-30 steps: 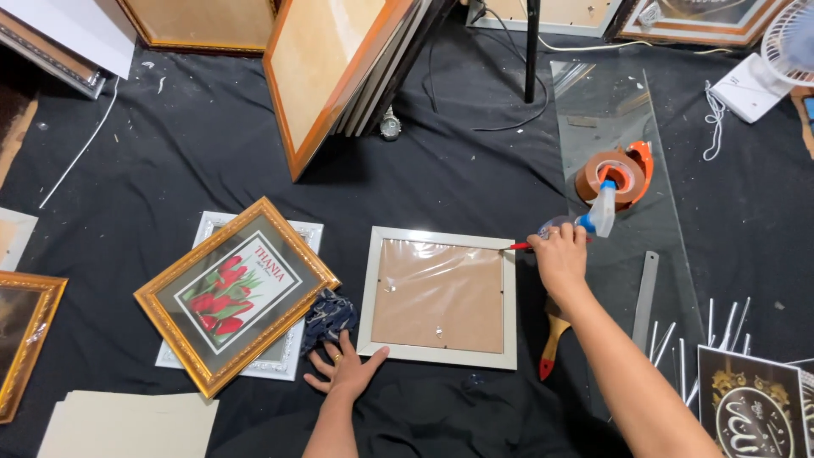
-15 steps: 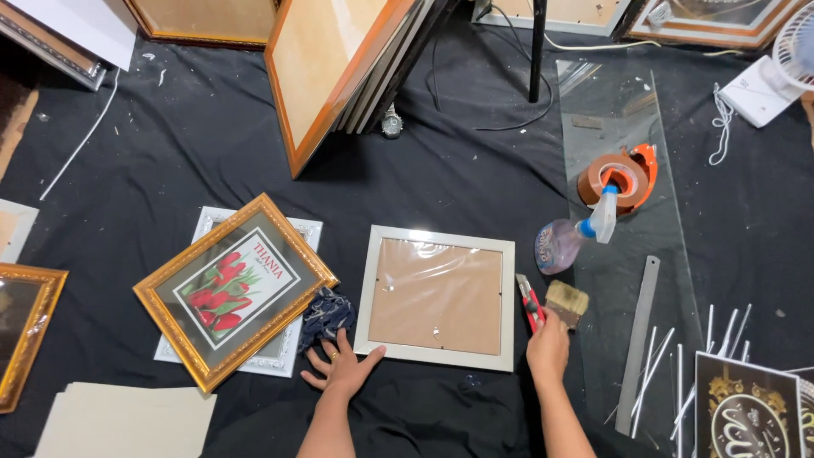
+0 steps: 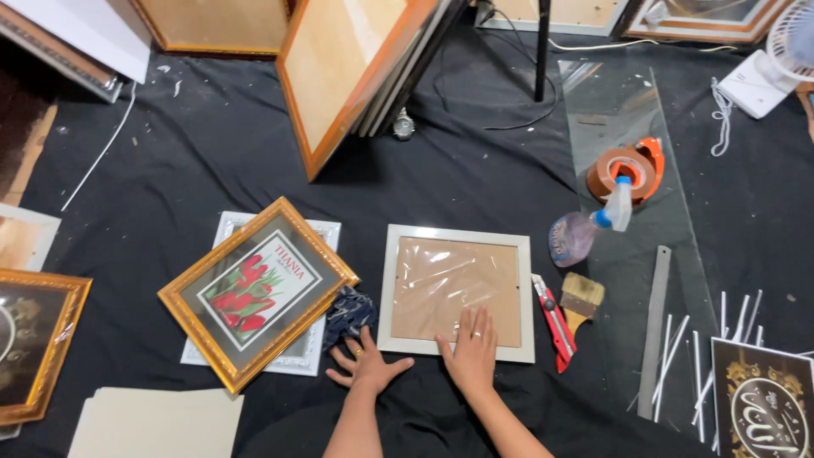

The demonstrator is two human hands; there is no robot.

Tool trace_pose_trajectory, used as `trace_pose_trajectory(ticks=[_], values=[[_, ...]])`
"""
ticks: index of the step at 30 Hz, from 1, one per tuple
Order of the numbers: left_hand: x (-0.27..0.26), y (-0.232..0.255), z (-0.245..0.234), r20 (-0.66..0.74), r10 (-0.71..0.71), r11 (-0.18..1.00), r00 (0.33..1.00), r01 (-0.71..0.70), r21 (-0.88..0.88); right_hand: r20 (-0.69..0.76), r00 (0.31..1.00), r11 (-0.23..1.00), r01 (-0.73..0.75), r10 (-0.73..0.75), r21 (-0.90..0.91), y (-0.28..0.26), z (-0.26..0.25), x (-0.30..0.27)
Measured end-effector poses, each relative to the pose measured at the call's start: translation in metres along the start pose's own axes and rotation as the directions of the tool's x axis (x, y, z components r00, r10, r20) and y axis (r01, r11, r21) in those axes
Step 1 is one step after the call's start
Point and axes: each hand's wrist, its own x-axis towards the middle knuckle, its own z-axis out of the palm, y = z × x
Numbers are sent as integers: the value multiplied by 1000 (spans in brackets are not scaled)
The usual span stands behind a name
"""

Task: Cleaning the glass of a picture frame and trimming excess film or backing using a utility knife.

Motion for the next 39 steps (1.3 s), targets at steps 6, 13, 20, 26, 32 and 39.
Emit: trace_pose_trajectory(ticks=[6,13,20,26,32,39], values=[[-7,0,-2,18,27,1000,999,-27,-15,-75,996,947,74,-54,312,-41,-24,32],[-12,0,-3,10,41,998,999,-41,-38,-53,964,670,-140,259,729,-99,-13,71],[18,-6,16,-1,-18,996,1000,18,91,227,973,580,-161,-42,798,-210,-52,74],[17,-11,8,-3,-31,994,1000,31,100,401,770,739,134,-497,660,-219,-30,62],[11,-7,1,-3,-34,997,999,34,75,143,786,528,255,-601,810,-192,-102,72],[-1,-3,2,-38,25,1000,999,-25,-4,75,996,791,-16,-39,612,-1,-68,60]])
